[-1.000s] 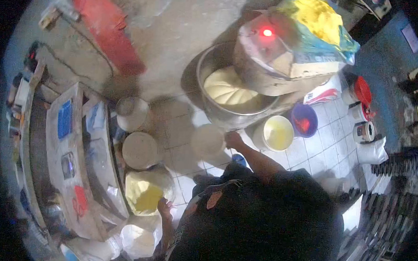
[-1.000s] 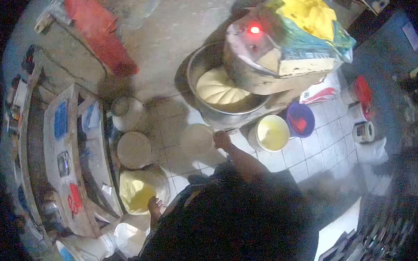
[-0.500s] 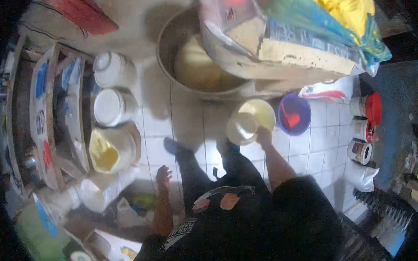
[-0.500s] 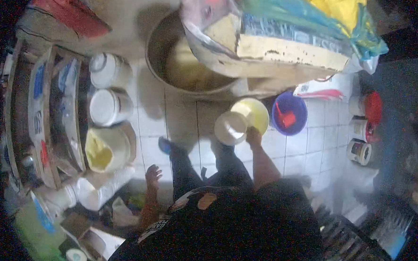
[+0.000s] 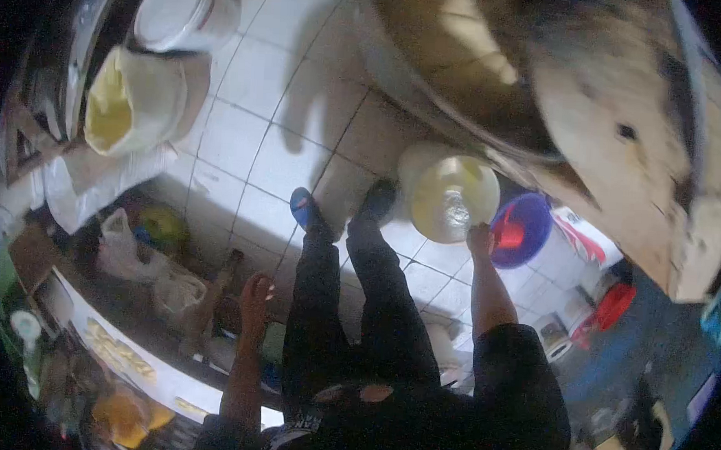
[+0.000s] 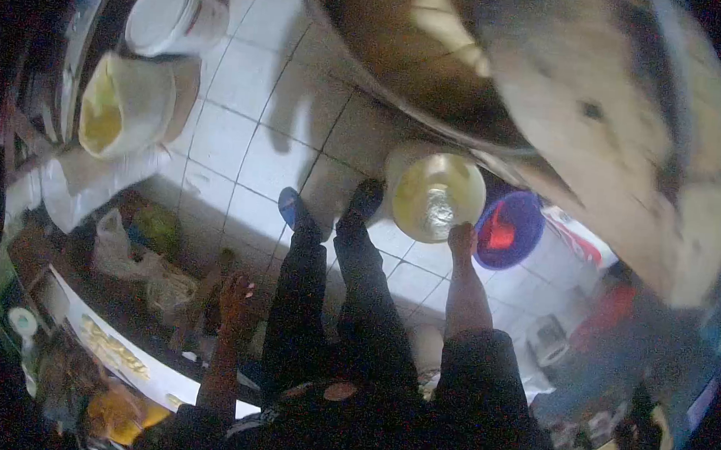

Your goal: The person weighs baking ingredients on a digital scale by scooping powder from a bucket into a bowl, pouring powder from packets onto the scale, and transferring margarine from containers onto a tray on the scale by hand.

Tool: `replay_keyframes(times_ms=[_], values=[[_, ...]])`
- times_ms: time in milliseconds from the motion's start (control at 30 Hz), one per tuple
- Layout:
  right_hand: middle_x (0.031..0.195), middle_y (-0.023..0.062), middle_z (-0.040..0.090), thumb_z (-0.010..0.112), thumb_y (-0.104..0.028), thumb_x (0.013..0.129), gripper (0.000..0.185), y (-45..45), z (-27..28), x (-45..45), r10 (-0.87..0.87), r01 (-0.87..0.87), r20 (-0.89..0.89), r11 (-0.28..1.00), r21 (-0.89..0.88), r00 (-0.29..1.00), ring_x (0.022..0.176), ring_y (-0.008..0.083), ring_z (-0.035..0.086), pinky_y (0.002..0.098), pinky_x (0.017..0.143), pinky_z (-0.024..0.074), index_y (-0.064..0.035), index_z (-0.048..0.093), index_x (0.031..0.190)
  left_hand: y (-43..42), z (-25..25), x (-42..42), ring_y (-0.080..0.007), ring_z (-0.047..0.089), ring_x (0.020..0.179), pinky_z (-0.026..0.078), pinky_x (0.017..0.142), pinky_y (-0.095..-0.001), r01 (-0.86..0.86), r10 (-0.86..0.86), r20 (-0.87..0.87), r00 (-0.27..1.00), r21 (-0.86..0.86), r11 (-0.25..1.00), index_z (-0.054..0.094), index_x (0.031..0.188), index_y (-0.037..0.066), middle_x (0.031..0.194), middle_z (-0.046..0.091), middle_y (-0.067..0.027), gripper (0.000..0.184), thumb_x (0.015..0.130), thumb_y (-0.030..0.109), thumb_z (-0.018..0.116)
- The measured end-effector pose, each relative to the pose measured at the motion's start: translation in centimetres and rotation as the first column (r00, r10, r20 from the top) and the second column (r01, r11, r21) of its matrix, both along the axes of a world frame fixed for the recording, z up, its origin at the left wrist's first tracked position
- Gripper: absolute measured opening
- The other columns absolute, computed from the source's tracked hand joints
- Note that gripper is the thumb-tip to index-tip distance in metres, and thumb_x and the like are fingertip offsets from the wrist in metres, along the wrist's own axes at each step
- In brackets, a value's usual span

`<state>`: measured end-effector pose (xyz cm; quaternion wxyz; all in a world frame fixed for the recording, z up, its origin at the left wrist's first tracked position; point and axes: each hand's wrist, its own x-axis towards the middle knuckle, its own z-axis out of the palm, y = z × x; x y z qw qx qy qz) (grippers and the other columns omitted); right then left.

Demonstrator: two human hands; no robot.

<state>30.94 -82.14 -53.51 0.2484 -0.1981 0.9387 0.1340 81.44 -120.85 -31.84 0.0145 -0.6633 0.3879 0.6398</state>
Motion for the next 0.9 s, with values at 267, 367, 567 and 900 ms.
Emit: replay_keyframes(times_ms=[267, 367, 567, 900], values=[[0.091, 0.0112, 0.072, 0.061, -0.023, 0.079, 0.016, -13.2, -9.2, -4.7, 0.337, -0.417, 0.252, 0.805, 0.422, 0.907, 0.087, 0.0294, 0.07, 0.0444, 0.071, 0.0563, -0.0139, 0.072, 0.086, 6.1, -2.6, 8.6, -0.0233, 0.064, 0.096, 0.053, 0.082, -0.0367, 0.076, -0.068, 0.232, 0.97, -0.028, 0.997, 0.056, 0.126, 0.002, 0.113, 0.062, -0.0131, 0.039, 0.098, 0.03, 0.052], [0.084, 0.0089, 0.071, 0.06, -0.024, 0.08, 0.014, -15.4, -8.9, -5.5, 0.32, -0.498, 0.395, 0.687, 0.53, 0.861, 0.081, 0.0287, 0.07, 0.0398, 0.069, 0.0559, -0.0154, 0.071, 0.081, 9.3, -3.6, 12.3, -0.0245, 0.065, 0.094, 0.052, 0.081, -0.0374, -0.041, 0.013, 0.343, 0.939, 0.073, 0.996, 0.055, 0.128, 0.002, 0.117, 0.062, -0.0131, 0.04, 0.098, 0.028, 0.053], [0.069, 0.01, 0.064, 0.06, -0.014, 0.079, 0.009, -7.7, -8.5, -7.8, 0.702, -0.693, 0.059, 0.711, -0.121, 0.71, 0.061, 0.0268, 0.062, 0.0436, 0.054, 0.0472, -0.0102, 0.063, 0.071, 14.6, -5.1, 18.6, -0.023, 0.065, 0.095, 0.051, 0.082, -0.0375, 0.011, -0.014, 0.128, 0.992, 0.026, 1.0, 0.055, 0.13, 0.005, 0.121, 0.062, -0.011, 0.04, 0.097, 0.027, 0.054], [0.077, 0.0105, 0.064, 0.06, -0.017, 0.082, 0.01, -40.6, 15.9, -1.1, 0.277, 0.036, 0.606, 0.892, -0.451, 0.746, 0.069, 0.0258, 0.063, 0.0416, 0.062, 0.0487, -0.0078, 0.062, 0.084, 2.2, 2.6, 7.7, -0.0231, 0.066, 0.088, 0.052, 0.079, -0.0377, -0.345, 0.338, -0.072, 0.939, -0.238, 0.908, 0.06, 0.119, 0.003, 0.108, 0.065, -0.0126, 0.037, 0.095, 0.031, 0.057]])
